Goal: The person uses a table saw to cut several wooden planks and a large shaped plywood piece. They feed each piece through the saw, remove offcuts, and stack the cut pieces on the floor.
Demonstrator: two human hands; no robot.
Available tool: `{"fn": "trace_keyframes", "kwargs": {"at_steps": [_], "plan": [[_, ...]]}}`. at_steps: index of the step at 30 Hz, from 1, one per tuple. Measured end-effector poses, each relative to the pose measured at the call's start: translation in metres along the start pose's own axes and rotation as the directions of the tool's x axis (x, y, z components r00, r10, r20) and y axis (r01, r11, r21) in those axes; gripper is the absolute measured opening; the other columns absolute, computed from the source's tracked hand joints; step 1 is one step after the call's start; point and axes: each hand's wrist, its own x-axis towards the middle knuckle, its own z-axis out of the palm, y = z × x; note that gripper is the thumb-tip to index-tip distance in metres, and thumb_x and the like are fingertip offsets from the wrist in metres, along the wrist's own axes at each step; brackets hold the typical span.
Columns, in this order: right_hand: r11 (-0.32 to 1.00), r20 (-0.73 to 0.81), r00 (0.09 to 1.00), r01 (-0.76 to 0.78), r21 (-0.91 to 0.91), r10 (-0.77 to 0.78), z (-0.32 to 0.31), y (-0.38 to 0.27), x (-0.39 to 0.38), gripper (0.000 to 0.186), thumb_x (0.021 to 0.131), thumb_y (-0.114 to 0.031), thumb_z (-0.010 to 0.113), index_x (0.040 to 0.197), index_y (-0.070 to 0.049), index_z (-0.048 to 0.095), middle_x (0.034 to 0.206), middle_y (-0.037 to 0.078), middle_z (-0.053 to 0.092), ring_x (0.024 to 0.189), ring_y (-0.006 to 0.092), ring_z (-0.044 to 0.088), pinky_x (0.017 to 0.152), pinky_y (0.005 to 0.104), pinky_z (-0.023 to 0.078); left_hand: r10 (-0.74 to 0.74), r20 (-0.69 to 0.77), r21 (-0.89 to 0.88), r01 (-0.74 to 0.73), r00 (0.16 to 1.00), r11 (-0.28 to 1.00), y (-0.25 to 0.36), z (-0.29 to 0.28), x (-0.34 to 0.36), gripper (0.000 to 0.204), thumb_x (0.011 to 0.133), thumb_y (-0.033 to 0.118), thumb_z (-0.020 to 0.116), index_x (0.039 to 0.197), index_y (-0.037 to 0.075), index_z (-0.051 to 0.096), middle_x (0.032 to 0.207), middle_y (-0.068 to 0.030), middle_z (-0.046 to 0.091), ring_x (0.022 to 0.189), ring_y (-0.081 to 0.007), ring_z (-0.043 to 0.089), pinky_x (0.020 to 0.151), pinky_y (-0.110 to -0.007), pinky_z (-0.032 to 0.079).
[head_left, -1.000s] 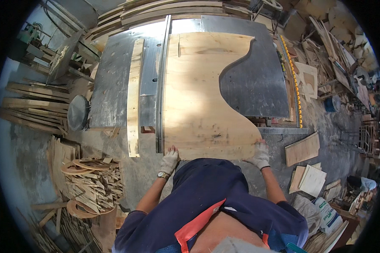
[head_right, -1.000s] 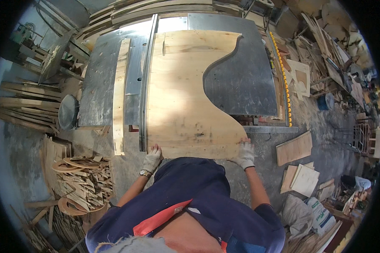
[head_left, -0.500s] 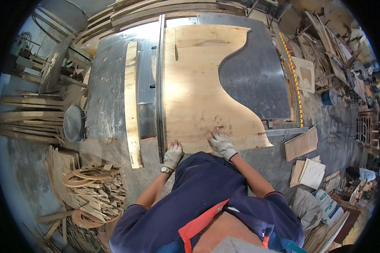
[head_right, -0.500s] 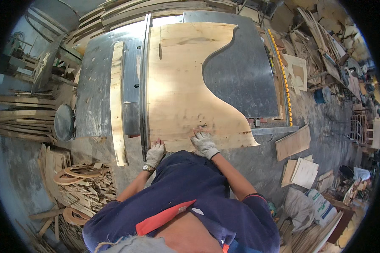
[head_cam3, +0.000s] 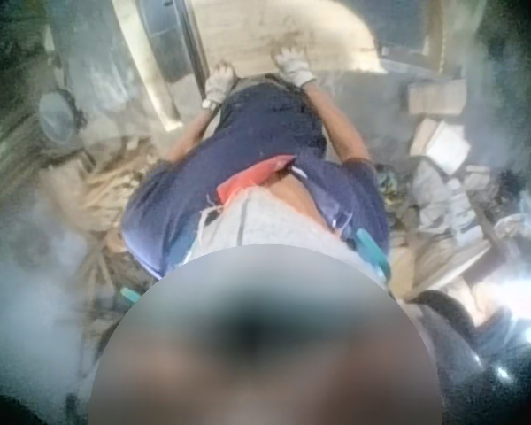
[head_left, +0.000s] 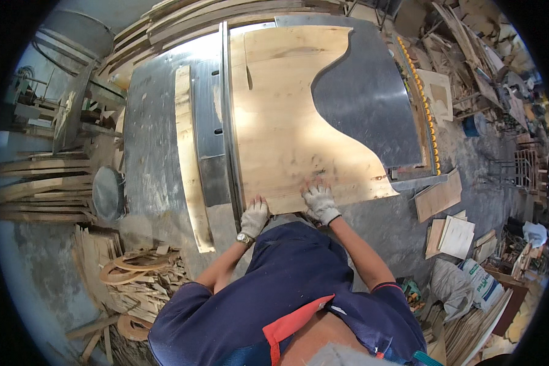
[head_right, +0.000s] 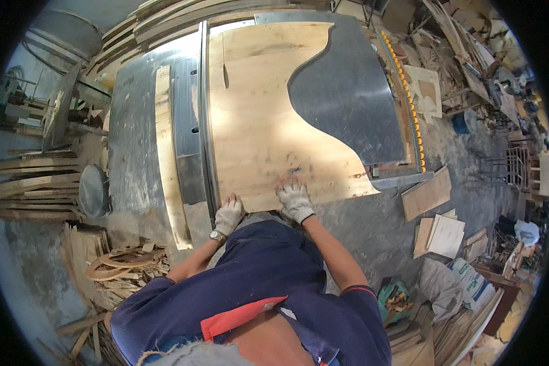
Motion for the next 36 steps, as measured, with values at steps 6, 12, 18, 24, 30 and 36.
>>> {"fn": "trace_keyframes", "kwargs": {"at_steps": [6,12,18,24,30,36], "plan": [[1.000,0.027,1.000,0.002,-0.029,-0.001,0.011,0.004,0.005,0.077,0.081,-0.040,0.071,0.148,-0.020,0.040,0.162,0.012,0.025,0.147,0.0455,0.023,0.110,0.0645,0.030,0.026,-0.075,-0.038,-0.028,0.997,0.999,-0.015,-0.027,-0.020,0.065,0.078,0.024,0.070,0.134,-0.002,0.051,0.141,-0.0201,0.051,0.138,-0.0361,0.042,0.117,-0.049,0.030],[0.997,0.043,0.999,0.036,-0.071,-0.033,0.013,0.005,0.011,0.078,0.082,-0.041,0.070,0.150,-0.019,0.038,0.163,0.013,0.022,0.145,0.0500,0.023,0.107,0.0693,0.029,0.018,-0.077,0.227,0.000,0.997,0.974,-0.034,-0.018,-0.032,0.053,0.084,0.023,0.060,0.130,-0.003,0.053,0.140,-0.0175,0.052,0.143,-0.0348,0.035,0.120,-0.058,0.018],[0.998,0.120,0.993,0.019,-0.057,-0.012,-0.008,0.005,0.020,0.088,0.081,-0.048,0.073,0.153,-0.020,0.032,0.165,0.012,0.017,0.147,0.0500,0.016,0.111,0.0691,0.024,0.073,-0.043,0.444,-0.047,0.996,0.895,-0.044,-0.005,-0.015,0.039,0.093,0.019,0.046,0.125,-0.003,0.054,0.143,-0.0195,0.049,0.144,-0.0313,0.034,0.119,-0.056,0.022],[0.999,0.152,0.988,0.003,-0.054,0.005,-0.025,0.011,0.042,0.088,0.083,-0.048,0.072,0.154,-0.019,0.030,0.165,0.011,0.016,0.147,0.0503,0.015,0.111,0.0691,0.023,0.086,-0.147,0.469,-0.008,0.985,0.883,-0.046,-0.007,0.009,0.034,0.091,0.012,0.049,0.117,-0.006,0.059,0.139,-0.0236,0.053,0.141,-0.0304,0.039,0.118,-0.051,0.030],[0.999,0.148,0.989,0.000,-0.047,0.007,-0.041,0.017,0.062,0.090,0.082,-0.049,0.073,0.154,-0.018,0.030,0.165,0.011,0.017,0.147,0.0495,0.014,0.111,0.0684,0.025,0.077,-0.152,0.459,0.001,0.985,0.888,-0.057,-0.011,0.035,0.033,0.092,0.011,0.046,0.117,-0.006,0.059,0.134,-0.0222,0.057,0.139,-0.0310,0.041,0.120,-0.055,0.023],[0.999,0.113,0.993,0.016,-0.048,-0.010,-0.055,0.029,0.085,0.092,0.080,-0.049,0.074,0.153,-0.015,0.029,0.163,0.015,0.018,0.146,0.0501,0.018,0.112,0.0682,0.025,0.032,-0.142,0.412,0.030,0.989,0.911,-0.068,-0.013,0.066,0.035,0.092,0.013,0.045,0.119,-0.006,0.059,0.134,-0.0219,0.057,0.139,-0.0306,0.041,0.120,-0.055,0.024]]}}
